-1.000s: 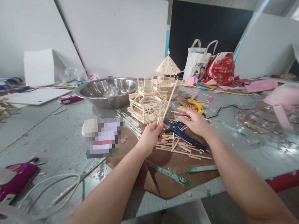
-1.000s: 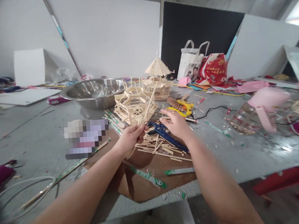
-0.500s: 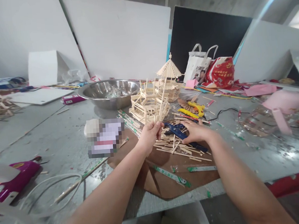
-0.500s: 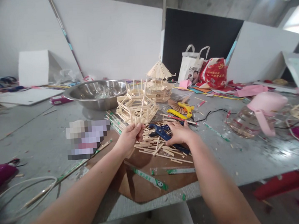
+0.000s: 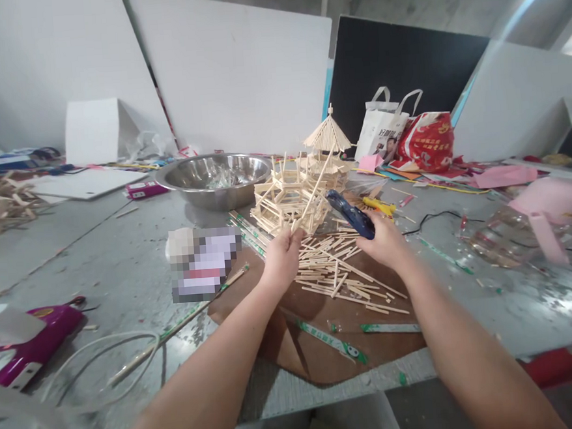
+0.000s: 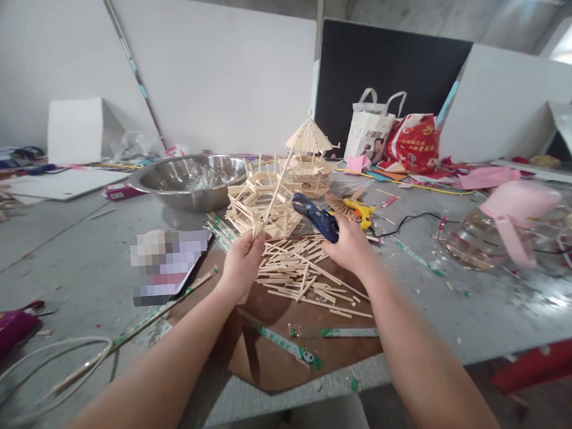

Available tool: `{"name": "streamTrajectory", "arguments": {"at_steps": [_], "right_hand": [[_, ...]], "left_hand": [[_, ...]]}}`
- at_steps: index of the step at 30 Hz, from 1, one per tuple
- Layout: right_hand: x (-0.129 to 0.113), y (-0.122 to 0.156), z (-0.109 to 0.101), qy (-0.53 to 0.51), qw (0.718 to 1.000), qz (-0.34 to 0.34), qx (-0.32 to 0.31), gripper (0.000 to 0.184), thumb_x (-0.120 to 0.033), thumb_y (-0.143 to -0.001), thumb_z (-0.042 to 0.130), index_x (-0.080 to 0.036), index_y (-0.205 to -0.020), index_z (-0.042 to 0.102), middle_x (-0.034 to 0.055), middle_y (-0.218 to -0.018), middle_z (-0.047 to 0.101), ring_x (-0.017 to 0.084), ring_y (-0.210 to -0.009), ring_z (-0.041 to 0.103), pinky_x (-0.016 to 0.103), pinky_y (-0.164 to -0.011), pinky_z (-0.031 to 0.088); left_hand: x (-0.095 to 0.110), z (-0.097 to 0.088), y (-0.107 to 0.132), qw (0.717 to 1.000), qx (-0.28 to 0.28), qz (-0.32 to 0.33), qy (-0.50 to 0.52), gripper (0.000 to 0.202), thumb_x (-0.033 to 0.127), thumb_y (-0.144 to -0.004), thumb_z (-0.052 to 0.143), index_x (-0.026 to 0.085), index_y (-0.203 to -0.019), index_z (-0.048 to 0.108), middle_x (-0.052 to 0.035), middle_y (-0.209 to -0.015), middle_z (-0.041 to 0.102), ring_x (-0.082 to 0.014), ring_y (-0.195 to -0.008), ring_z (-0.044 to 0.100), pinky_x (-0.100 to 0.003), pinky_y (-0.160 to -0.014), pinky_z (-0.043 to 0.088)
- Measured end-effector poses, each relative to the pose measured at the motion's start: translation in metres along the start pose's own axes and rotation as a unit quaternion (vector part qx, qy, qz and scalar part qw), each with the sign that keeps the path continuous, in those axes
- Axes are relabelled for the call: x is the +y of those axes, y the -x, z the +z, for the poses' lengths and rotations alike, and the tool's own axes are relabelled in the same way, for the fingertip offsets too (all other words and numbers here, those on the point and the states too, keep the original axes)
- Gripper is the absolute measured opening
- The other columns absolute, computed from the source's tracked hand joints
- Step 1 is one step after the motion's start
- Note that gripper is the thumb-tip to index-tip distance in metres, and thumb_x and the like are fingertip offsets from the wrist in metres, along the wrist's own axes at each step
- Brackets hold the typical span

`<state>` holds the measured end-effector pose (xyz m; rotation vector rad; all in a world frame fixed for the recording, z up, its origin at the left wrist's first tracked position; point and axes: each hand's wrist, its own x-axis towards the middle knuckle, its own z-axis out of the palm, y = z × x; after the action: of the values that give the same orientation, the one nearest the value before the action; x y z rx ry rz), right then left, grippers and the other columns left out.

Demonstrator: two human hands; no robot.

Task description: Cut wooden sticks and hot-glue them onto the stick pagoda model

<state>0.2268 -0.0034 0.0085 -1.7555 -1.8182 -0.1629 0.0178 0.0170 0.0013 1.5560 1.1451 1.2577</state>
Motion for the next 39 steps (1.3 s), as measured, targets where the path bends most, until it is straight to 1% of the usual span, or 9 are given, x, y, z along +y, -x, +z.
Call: {"name": "streamTrajectory", "arguments": {"at_steps": [2,4,8,12,15,18,27,34,39], "right_hand": [[-0.007,0.002,0.001,-0.008,1.000,0.002,0.017,0.055,-0.020,-0.060,0.046,-0.009,-0.114,0.042,0.0138,-0.104,0.053,0.025,-0.097,0.049,0.035,-0.083,0.037],[-0.014,0.005,0.003,-0.021,1.000,0.000,0.004,0.055,-0.018,-0.060,0.044,-0.010,-0.114,0.041,0.0136,-0.104,0.054,0.025,-0.097,0.049,0.034,-0.084,0.037],[-0.026,0.011,0.007,-0.040,0.998,-0.019,-0.044,0.053,-0.020,-0.060,0.044,-0.012,-0.112,0.044,0.0117,-0.105,0.055,0.024,-0.098,0.049,0.033,-0.084,0.037],[-0.030,0.014,0.010,-0.042,0.995,-0.028,-0.083,0.056,-0.023,-0.061,0.046,-0.012,-0.115,0.042,0.0120,-0.108,0.053,0.024,-0.099,0.049,0.033,-0.085,0.037],[-0.032,0.016,0.010,-0.049,0.993,-0.040,-0.103,0.057,-0.023,-0.061,0.047,-0.012,-0.116,0.041,0.0114,-0.107,0.054,0.024,-0.098,0.050,0.033,-0.084,0.037],[-0.035,0.018,0.011,-0.055,0.990,-0.053,-0.115,0.056,-0.022,-0.061,0.047,-0.013,-0.115,0.042,0.0109,-0.107,0.055,0.024,-0.098,0.050,0.034,-0.083,0.037],[-0.040,0.020,0.008,-0.032,0.990,-0.067,-0.118,0.052,-0.022,-0.061,0.045,-0.013,-0.112,0.045,0.0102,-0.104,0.057,0.024,-0.095,0.052,0.032,-0.080,0.040],[-0.040,0.020,0.006,-0.039,0.988,-0.071,-0.134,0.048,-0.022,-0.061,0.045,-0.015,-0.109,0.047,0.0090,-0.102,0.058,0.023,-0.092,0.054,0.031,-0.079,0.040],[-0.040,0.019,0.005,-0.051,0.987,-0.079,-0.131,0.042,-0.020,-0.061,0.045,-0.016,-0.102,0.051,0.0083,-0.101,0.059,0.022,-0.091,0.054,0.030,-0.078,0.040]], "left_hand": [[0.001,-0.003,0.000,0.991,0.047,0.070,-0.101,0.019,0.032,-0.073,0.044,0.018,-0.064,0.053,0.0023,-0.052,0.043,-0.0115,-0.053,0.041,-0.021,-0.051,0.027],[0.001,-0.005,0.001,0.974,0.071,0.112,-0.185,0.019,0.030,-0.075,0.041,0.019,-0.063,0.051,0.0016,-0.052,0.044,-0.0122,-0.052,0.042,-0.022,-0.052,0.026],[0.002,-0.007,0.002,0.928,0.081,0.169,-0.322,0.020,0.027,-0.079,0.035,0.019,-0.065,0.048,0.0003,-0.054,0.044,-0.0126,-0.052,0.045,-0.022,-0.051,0.026],[0.000,-0.008,0.002,0.894,0.082,0.209,-0.388,0.019,0.025,-0.081,0.033,0.018,-0.074,0.050,-0.0029,-0.061,0.052,-0.0146,-0.059,0.050,-0.022,-0.053,0.030],[-0.002,-0.008,0.002,0.877,0.072,0.240,-0.410,0.018,0.023,-0.081,0.033,0.018,-0.083,0.051,-0.0045,-0.069,0.056,-0.0155,-0.065,0.053,-0.023,-0.056,0.033],[-0.003,-0.007,0.002,0.868,0.064,0.266,-0.415,0.018,0.020,-0.080,0.035,0.018,-0.088,0.051,-0.0050,-0.073,0.058,-0.0159,-0.069,0.055,-0.023,-0.060,0.037],[-0.008,-0.007,0.000,0.864,0.037,0.320,-0.387,0.023,0.016,-0.079,0.035,0.016,-0.098,0.049,-0.0071,-0.083,0.058,-0.0164,-0.078,0.054,-0.025,-0.067,0.040],[-0.005,-0.007,0.000,0.860,0.022,0.337,-0.383,0.027,0.012,-0.078,0.034,0.011,-0.102,0.048,-0.0092,-0.082,0.056,-0.0174,-0.079,0.053,-0.026,-0.068,0.042],[-0.006,-0.007,0.000,0.850,0.026,0.354,-0.389,0.028,0.010,-0.077,0.034,0.012,-0.102,0.046,-0.0087,-0.086,0.057,-0.0164,-0.082,0.053,-0.026,-0.071,0.042]]}}
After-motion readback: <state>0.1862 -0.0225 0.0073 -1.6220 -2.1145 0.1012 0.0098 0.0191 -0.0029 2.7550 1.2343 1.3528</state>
